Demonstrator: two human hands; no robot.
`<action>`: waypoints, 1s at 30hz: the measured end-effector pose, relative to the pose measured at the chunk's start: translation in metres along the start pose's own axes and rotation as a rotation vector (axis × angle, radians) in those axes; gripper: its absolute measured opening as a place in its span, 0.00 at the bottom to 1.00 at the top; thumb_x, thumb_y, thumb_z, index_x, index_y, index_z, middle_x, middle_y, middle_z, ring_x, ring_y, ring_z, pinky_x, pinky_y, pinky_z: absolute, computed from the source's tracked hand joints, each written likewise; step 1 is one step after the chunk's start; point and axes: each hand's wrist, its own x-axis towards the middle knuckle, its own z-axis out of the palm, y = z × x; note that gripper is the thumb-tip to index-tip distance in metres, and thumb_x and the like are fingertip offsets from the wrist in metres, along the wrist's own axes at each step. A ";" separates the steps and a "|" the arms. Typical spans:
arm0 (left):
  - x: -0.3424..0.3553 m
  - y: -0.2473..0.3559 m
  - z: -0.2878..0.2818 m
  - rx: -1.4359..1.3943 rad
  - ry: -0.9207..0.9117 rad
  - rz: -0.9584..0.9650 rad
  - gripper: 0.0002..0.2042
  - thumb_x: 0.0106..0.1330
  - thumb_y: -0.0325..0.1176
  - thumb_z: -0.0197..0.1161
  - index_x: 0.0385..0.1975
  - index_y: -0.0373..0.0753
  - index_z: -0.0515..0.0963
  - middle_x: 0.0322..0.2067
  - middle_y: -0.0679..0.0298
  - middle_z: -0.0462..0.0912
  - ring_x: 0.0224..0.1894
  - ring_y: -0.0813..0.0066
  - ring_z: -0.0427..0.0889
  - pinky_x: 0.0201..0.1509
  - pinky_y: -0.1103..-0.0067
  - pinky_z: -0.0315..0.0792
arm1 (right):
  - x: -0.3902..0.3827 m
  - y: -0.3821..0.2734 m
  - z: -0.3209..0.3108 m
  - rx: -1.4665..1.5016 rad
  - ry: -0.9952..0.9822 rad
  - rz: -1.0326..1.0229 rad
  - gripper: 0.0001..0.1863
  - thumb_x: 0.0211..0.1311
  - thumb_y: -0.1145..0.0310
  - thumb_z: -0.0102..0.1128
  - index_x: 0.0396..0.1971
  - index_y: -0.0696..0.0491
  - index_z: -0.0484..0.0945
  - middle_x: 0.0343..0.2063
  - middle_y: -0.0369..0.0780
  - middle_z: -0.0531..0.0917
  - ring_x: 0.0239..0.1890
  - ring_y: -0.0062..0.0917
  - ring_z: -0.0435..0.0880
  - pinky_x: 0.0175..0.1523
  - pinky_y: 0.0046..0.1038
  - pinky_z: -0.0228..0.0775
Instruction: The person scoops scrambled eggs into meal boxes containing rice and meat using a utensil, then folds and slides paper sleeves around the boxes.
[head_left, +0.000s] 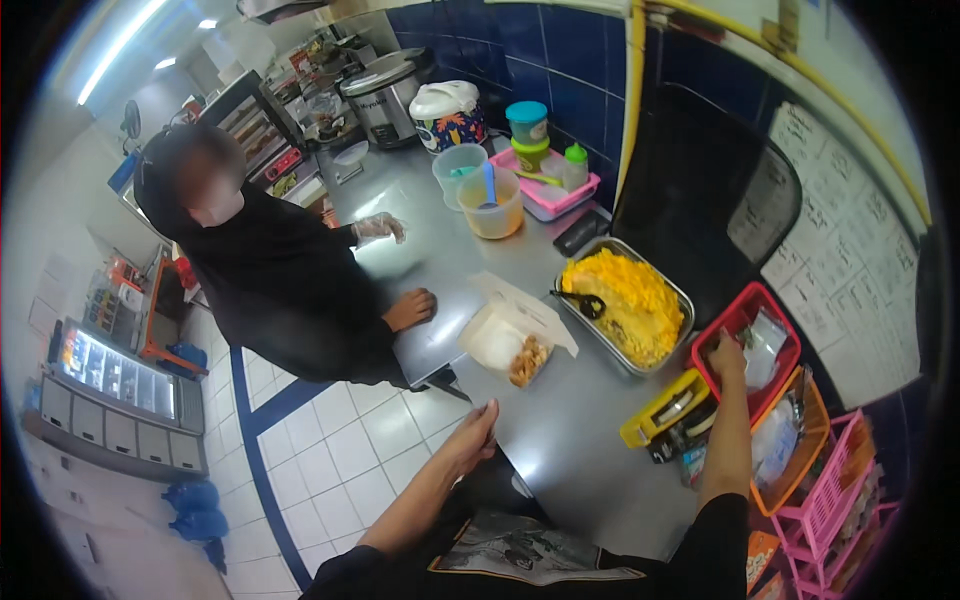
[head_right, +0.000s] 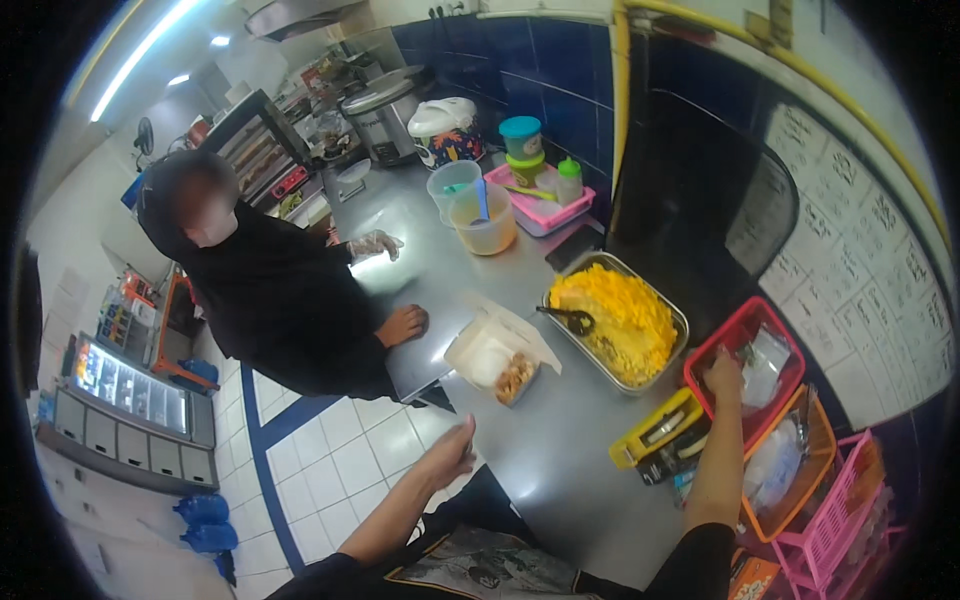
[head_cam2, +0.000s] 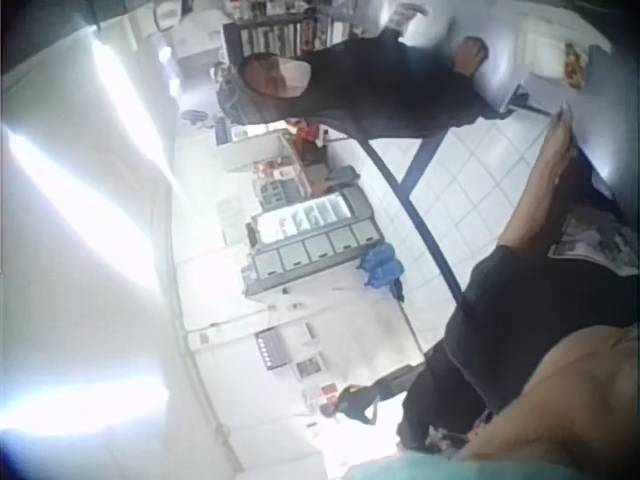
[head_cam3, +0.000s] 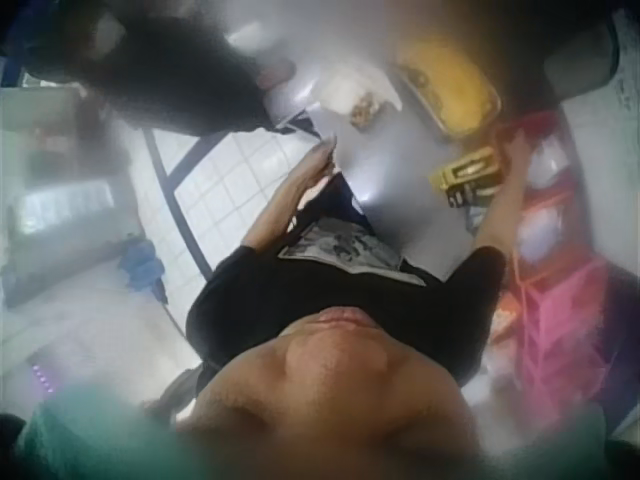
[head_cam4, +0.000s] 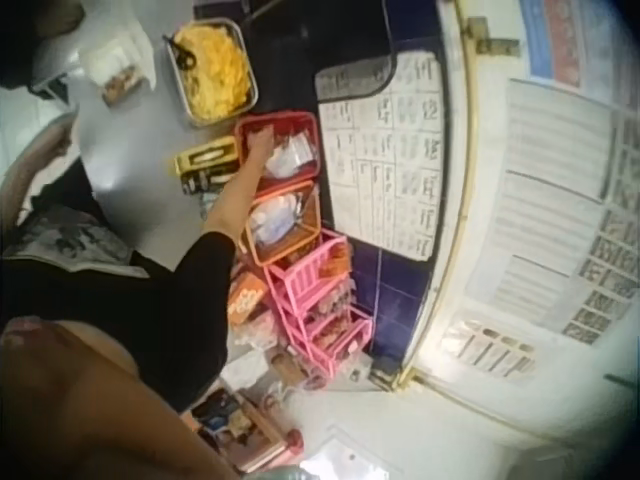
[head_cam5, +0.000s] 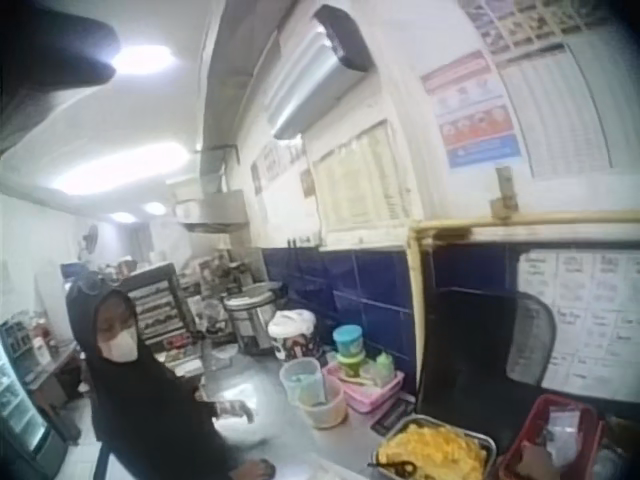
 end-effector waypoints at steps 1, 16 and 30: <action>0.016 0.009 -0.014 -0.050 -0.005 0.179 0.38 0.72 0.64 0.56 0.70 0.41 0.62 0.43 0.62 0.73 0.39 0.74 0.74 0.38 0.75 0.72 | -0.003 -0.040 -0.007 -0.156 -0.065 0.171 0.18 0.66 0.62 0.61 0.54 0.50 0.83 0.53 0.56 0.82 0.55 0.47 0.84 0.57 0.43 0.77; 0.090 0.109 -0.079 0.163 0.346 0.491 0.18 0.75 0.37 0.60 0.59 0.34 0.73 0.48 0.62 0.78 0.42 0.78 0.77 0.44 0.79 0.72 | -0.184 -0.352 0.010 1.374 -0.348 0.588 0.12 0.70 0.68 0.63 0.50 0.52 0.80 0.40 0.35 0.85 0.30 0.17 0.84 0.32 0.21 0.78; 0.182 0.123 -0.168 0.508 0.629 0.782 0.13 0.76 0.38 0.58 0.46 0.32 0.80 0.38 0.56 0.84 0.39 0.65 0.81 0.44 0.70 0.75 | -0.060 -0.397 -0.031 0.580 0.055 0.031 0.12 0.69 0.68 0.63 0.49 0.52 0.84 0.30 0.42 0.87 0.34 0.27 0.87 0.40 0.32 0.78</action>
